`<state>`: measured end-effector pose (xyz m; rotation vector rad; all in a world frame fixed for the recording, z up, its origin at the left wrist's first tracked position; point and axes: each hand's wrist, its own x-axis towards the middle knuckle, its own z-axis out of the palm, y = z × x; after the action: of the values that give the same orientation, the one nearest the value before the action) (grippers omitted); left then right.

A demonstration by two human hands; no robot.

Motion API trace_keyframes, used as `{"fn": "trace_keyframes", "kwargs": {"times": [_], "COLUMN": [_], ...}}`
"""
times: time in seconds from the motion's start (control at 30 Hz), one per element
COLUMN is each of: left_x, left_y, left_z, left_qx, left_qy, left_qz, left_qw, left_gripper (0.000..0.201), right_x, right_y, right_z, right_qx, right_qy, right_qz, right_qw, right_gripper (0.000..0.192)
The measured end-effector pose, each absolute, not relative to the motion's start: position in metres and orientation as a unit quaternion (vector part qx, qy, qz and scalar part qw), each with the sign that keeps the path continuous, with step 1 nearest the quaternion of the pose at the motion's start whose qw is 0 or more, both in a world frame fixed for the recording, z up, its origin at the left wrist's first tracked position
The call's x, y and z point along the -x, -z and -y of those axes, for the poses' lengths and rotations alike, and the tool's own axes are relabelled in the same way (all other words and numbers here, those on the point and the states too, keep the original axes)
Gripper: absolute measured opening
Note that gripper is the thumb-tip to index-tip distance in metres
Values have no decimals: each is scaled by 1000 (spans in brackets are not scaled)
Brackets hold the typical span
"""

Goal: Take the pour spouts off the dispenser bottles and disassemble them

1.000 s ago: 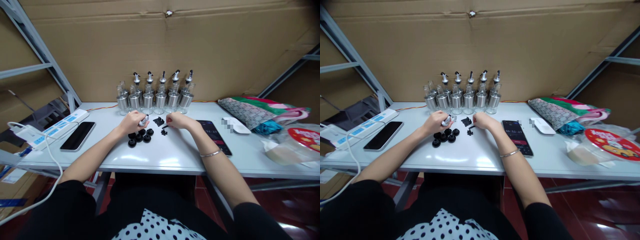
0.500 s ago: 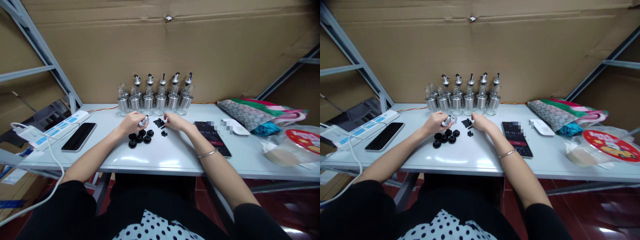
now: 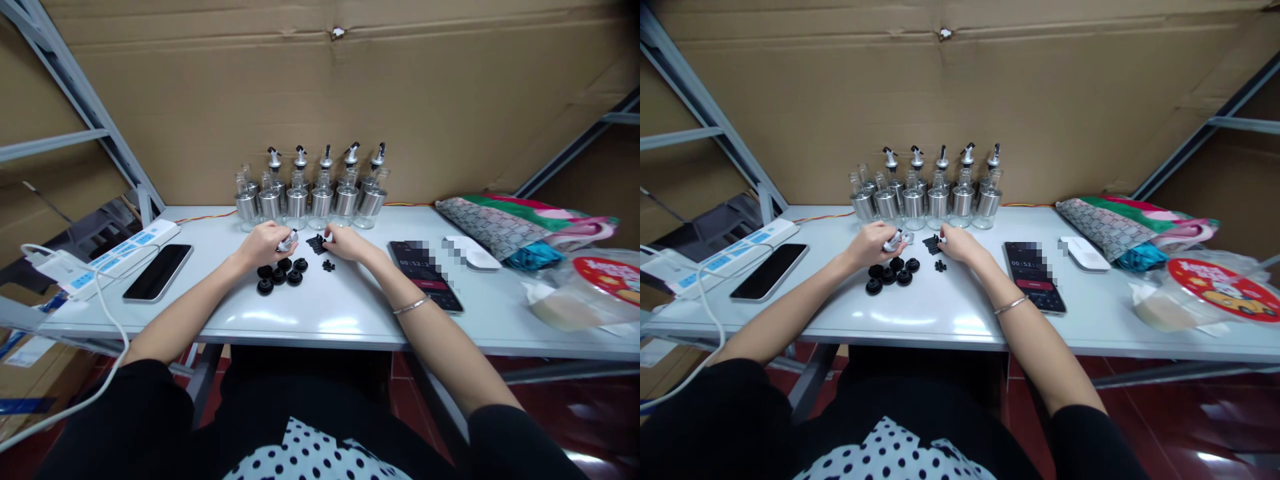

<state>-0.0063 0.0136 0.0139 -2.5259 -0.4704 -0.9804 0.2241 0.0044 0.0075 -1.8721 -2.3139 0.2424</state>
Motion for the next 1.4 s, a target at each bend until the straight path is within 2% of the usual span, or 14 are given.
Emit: {"fn": "trace_keyframes", "kwargs": {"times": [0.13, 0.37, 0.6, 0.93, 1.27, 1.4], "left_x": [6, 7, 7, 7, 5, 5], "left_y": [-14, -12, -12, -10, -10, -12], "left_z": [-14, -14, -14, -14, -12, -11], "left_qx": [903, 912, 914, 919, 924, 927], "left_qy": [343, 322, 313, 290, 286, 273], "left_qz": [167, 179, 180, 196, 199, 209], "left_qw": [196, 181, 183, 180, 158, 149], "left_gripper": [25, 25, 25, 25, 24, 23], "right_x": [-219, -209, -207, -201, -200, -202], "right_y": [-8, -3, -1, 2, 2, -12], "right_z": [-2, -4, -9, -12, -16, -7], "right_qx": [645, 658, 663, 664, 661, 685], "right_qy": [-65, -15, -8, 19, 21, 35], "right_qz": [760, 752, 749, 747, 750, 724], "right_qw": [55, 22, -5, 2, 1, 77], "right_gripper": [27, 45, 42, 45, 40, 41]}}
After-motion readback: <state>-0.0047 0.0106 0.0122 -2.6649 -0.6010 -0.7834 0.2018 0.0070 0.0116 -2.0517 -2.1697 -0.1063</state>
